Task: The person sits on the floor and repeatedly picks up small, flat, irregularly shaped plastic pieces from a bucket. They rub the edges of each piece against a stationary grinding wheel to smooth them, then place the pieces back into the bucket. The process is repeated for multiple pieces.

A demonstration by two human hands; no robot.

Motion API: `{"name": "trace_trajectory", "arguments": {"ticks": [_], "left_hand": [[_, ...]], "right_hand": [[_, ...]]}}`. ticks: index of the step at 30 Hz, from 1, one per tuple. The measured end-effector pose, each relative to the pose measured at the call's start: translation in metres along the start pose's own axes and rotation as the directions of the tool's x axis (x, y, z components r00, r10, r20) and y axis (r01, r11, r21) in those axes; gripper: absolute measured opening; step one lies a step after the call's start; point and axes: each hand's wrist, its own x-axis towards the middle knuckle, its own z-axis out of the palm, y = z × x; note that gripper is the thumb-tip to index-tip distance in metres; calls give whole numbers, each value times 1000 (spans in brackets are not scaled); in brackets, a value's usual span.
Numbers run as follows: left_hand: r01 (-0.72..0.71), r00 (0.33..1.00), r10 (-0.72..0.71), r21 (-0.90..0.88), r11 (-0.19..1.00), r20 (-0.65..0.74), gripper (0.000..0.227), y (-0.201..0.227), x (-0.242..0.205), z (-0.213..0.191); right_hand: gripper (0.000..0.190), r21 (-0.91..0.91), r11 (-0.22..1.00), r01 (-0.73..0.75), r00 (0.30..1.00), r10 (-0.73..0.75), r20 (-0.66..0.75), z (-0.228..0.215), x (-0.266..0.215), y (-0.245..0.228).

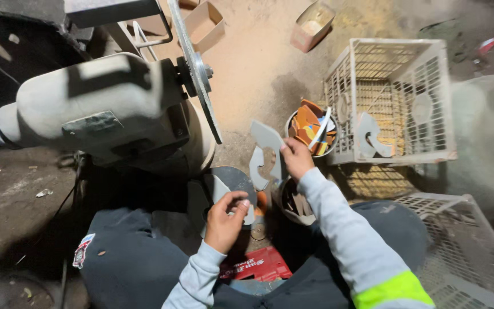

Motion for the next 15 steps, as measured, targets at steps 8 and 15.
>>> {"name": "trace_trajectory", "arguments": {"ticks": [8,15], "left_hand": [[293,955,-282,-485,824,97,55,-22,12,23],[194,970,-238,-736,649,46,40,-24,6,20]], "right_hand": [[27,-38,997,73,989,-67,129,4,-168,-46],[44,-188,966,175,934,-103,342,34,-204,-68]]}}
